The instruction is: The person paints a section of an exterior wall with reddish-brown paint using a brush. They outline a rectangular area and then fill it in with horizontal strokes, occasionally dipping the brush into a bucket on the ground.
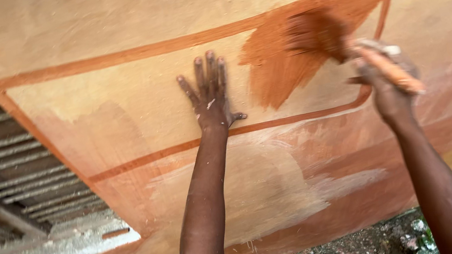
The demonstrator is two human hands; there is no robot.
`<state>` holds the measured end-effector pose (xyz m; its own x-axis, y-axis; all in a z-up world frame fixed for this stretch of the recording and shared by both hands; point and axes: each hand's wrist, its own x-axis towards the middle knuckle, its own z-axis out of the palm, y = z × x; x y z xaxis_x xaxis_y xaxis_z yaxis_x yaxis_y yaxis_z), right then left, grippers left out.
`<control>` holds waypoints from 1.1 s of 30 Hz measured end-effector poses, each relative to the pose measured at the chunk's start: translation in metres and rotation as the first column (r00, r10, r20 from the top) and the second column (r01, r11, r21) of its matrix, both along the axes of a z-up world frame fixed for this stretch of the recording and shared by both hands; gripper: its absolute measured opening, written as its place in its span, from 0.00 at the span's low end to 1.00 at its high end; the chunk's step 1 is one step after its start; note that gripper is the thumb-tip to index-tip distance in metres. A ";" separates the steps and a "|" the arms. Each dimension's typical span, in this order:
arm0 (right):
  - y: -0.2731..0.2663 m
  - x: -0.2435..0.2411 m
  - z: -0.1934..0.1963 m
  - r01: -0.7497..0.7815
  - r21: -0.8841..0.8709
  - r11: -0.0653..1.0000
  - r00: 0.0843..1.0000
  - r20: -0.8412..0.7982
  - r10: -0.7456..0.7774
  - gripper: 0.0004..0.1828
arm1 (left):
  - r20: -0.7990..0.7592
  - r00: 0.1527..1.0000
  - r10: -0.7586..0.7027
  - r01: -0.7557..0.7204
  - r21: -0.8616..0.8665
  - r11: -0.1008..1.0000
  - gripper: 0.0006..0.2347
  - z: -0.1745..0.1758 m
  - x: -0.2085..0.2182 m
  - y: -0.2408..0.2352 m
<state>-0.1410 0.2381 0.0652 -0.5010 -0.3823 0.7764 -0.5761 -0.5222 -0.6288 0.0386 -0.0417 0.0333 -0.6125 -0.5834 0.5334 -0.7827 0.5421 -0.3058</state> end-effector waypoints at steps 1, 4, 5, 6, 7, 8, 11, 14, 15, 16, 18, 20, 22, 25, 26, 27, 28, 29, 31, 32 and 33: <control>0.004 -0.008 -0.001 0.031 -0.038 0.999 0.999 -0.014 -0.032 0.13 | -0.003 1.000 0.003 -0.003 -0.013 1.000 0.70 -0.001 0.000 0.001; 0.015 -0.020 -0.011 0.234 -0.125 0.964 0.959 -0.133 -0.250 0.11 | -0.004 1.000 0.016 -0.016 -0.041 0.999 0.70 0.000 0.000 0.003; 0.016 -0.022 -0.013 0.222 -0.156 0.962 0.968 -0.085 -0.237 0.11 | -0.001 1.000 0.022 -0.022 -0.042 0.999 0.70 0.000 0.000 0.004; 0.017 -0.022 -0.017 0.235 -0.183 0.955 0.967 -0.056 -0.249 0.12 | 0.002 1.000 0.027 -0.027 -0.043 0.999 0.70 0.001 0.000 0.006; 0.015 -0.023 -0.020 0.249 -0.210 0.945 0.965 -0.024 -0.260 0.13 | 0.003 1.000 0.030 -0.030 -0.038 0.999 0.70 0.001 0.000 0.006; 0.012 -0.023 -0.021 0.263 -0.235 0.936 0.963 0.008 -0.269 0.13 | 0.004 0.999 0.032 -0.032 -0.033 0.999 0.70 0.001 0.000 0.007; 0.001 -0.020 -0.028 0.297 -0.209 0.932 0.953 0.011 -0.301 0.15 | 0.030 0.998 0.047 -0.047 -0.018 0.999 0.70 0.003 0.001 0.007; -0.011 -0.004 -0.042 0.174 -0.138 0.975 0.974 -0.120 -0.191 0.15 | 0.055 0.997 0.063 -0.063 -0.006 0.998 0.70 0.004 -0.001 0.005; -0.012 0.004 -0.046 0.192 -0.043 0.980 0.967 -0.165 -0.197 0.14 | 0.062 0.996 0.069 -0.069 -0.004 0.998 0.70 0.003 -0.001 0.005; -0.014 0.011 -0.048 0.212 0.051 0.976 0.958 -0.210 -0.197 0.13 | 0.059 0.996 0.068 -0.068 -0.003 0.998 0.70 0.003 -0.002 0.004; -0.019 0.023 -0.049 0.094 0.187 0.978 0.988 -0.139 -0.068 0.13 | 0.055 0.996 0.068 -0.068 -0.003 0.998 0.70 0.002 -0.003 0.003; -0.018 0.032 -0.046 0.032 0.329 0.944 0.990 -0.138 0.015 0.13 | 0.053 0.996 0.067 -0.067 0.001 0.998 0.70 0.001 -0.003 0.003; -0.013 0.037 -0.043 0.048 0.475 0.879 0.975 -0.215 0.063 0.13 | 0.055 0.996 0.072 -0.072 0.006 0.997 0.70 0.001 -0.004 0.003; -0.011 0.036 -0.040 0.054 0.311 0.949 0.861 -0.496 0.113 0.16 | 0.063 0.995 0.078 -0.078 0.005 0.997 0.70 0.001 -0.005 0.002; -0.011 0.032 -0.038 0.079 0.376 0.923 0.920 -0.385 0.078 0.16 | 0.063 0.995 0.075 -0.075 0.000 0.997 0.70 0.001 -0.004 0.002; -0.012 0.026 -0.037 0.093 0.443 0.892 0.963 -0.269 0.033 0.17 | 0.064 0.995 0.071 -0.071 -0.006 0.997 0.70 0.000 -0.004 0.002; -0.011 0.018 -0.035 0.096 0.508 0.856 0.988 -0.152 -0.021 0.17 | 0.061 0.996 0.068 -0.067 -0.007 0.998 0.70 0.000 -0.004 0.002; -0.011 0.010 -0.033 0.169 0.408 0.897 0.961 -0.269 -0.059 0.16 | 0.058 0.996 0.066 -0.065 -0.007 0.998 0.70 0.000 -0.004 0.001; -0.011 -0.009 -0.029 0.276 0.177 0.945 0.866 -0.473 -0.164 0.13 | 0.058 0.996 0.069 -0.069 -0.012 0.998 0.70 0.000 -0.004 0.001; -0.007 -0.018 -0.031 0.235 0.137 0.962 0.898 -0.409 -0.161 0.13 | 0.061 0.995 0.075 -0.074 -0.017 0.997 0.70 -0.001 -0.004 0.001; -0.002 -0.026 -0.031 0.196 0.094 0.976 0.926 -0.345 -0.153 0.12 | 0.062 0.995 0.081 -0.080 -0.021 0.997 0.70 -0.001 -0.005 0.000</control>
<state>-0.1671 0.2364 0.0343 -0.2883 -0.4168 0.8620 -0.8387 -0.3245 -0.4374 0.0340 -0.0413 0.0321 -0.5967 -0.6224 0.5065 -0.8024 0.4717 -0.3656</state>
